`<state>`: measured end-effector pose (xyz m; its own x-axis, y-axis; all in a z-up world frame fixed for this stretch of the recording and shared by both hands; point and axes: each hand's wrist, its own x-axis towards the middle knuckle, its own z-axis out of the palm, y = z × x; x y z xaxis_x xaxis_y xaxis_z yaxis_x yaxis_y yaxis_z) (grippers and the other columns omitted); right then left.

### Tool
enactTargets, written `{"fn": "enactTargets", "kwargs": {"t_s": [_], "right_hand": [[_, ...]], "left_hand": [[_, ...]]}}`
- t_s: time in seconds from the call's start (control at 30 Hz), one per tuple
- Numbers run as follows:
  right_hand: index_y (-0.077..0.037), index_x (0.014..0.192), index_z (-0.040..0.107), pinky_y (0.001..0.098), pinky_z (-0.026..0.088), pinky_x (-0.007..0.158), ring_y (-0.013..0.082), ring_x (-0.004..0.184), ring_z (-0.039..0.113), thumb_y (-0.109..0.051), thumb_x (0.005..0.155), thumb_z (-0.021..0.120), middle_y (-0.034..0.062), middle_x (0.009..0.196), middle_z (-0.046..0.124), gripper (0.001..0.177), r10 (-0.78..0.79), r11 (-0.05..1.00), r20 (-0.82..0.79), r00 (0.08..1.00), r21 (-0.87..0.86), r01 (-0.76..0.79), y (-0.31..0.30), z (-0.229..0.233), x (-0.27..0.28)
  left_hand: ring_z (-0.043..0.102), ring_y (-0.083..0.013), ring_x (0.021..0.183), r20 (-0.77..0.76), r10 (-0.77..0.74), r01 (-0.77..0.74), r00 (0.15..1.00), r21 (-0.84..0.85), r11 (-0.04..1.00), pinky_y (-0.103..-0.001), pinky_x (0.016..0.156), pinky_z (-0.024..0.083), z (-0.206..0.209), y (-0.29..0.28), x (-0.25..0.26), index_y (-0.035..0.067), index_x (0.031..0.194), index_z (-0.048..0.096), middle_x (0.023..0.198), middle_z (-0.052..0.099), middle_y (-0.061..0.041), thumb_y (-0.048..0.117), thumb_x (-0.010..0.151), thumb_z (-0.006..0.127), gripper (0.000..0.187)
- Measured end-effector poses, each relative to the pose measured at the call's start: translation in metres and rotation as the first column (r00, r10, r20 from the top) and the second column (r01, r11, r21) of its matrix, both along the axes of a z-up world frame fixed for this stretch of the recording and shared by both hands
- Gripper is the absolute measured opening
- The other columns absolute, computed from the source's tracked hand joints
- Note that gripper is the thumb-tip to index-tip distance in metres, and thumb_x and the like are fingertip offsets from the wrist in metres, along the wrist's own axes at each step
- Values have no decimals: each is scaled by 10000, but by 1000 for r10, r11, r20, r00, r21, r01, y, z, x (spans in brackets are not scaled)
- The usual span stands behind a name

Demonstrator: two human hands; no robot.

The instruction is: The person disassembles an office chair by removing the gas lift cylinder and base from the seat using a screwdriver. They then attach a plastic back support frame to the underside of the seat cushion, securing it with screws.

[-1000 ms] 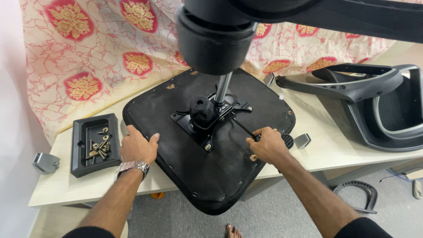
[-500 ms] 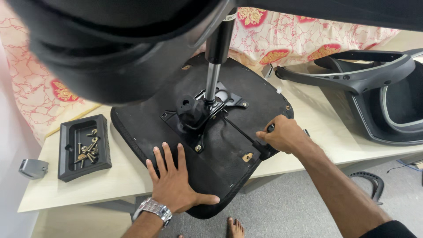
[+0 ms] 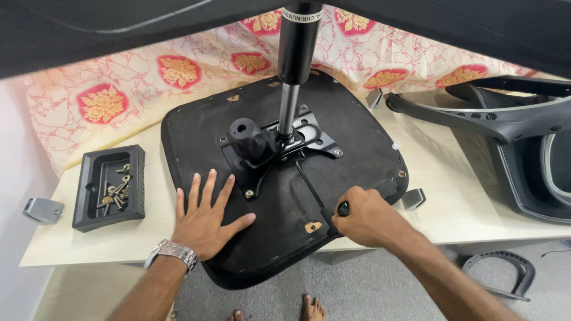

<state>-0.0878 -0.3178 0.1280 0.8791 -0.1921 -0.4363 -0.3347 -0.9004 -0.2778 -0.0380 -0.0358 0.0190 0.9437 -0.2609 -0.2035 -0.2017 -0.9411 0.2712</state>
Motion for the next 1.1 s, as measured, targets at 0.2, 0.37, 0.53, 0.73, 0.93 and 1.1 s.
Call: {"fn": "enactTargets", "kwargs": {"t_s": [0.2,0.37,0.53,0.73,0.93,1.1], "right_hand": [[3,906,795,426,575,695,312,709,762,-250,823,701,228,805,779,282,-3,993,-63,998,122,11,21,5,-5],[-57,1085,784,463,429,591,299,591,674,-417,879,812,245,859,755,415,-105,959,-142,984,249,138,14,9,3],[-1,1049,766,254,529,626,55,814,702,-485,886,764,123,975,743,511,-216,686,672,708,621,-380,8,23,25],[49,1261,595,213,319,287,45,361,458,-477,916,757,153,827,721,650,-546,479,728,415,678,-558,7,69,43],[65,1007,648,244,355,345,68,391,466,-363,979,806,194,843,739,457,-504,606,833,227,528,-595,10,91,37],[44,1198,624,238,349,354,118,530,596,-310,1018,791,182,883,711,431,-519,581,836,179,498,-644,15,97,31]], "left_hand": [[-34,-283,1538,95,-19,15,995,42,999,-555,1197,-32,-10,18,29,373,1587,148,1685,13,-37,859,778,459,994],[-46,-264,1536,73,-35,30,997,75,997,-548,1192,-39,-12,21,39,395,1577,135,1681,-2,-16,871,773,434,981],[-66,-247,1531,46,-17,12,999,103,995,-541,1196,-45,-12,19,40,426,1620,125,1678,-21,-4,890,761,415,1019],[-49,-252,1534,75,-17,9,997,99,995,-545,1199,-36,-10,18,35,404,1594,130,1680,-3,-13,885,765,432,1005],[-45,-251,1539,70,-1,-4,998,85,996,-542,1205,-41,-8,17,35,408,1575,138,1682,5,-1,877,767,441,982],[-42,-257,1538,73,3,-8,997,73,997,-544,1204,-38,-9,17,35,404,1576,146,1683,10,-4,871,768,452,982]]}}
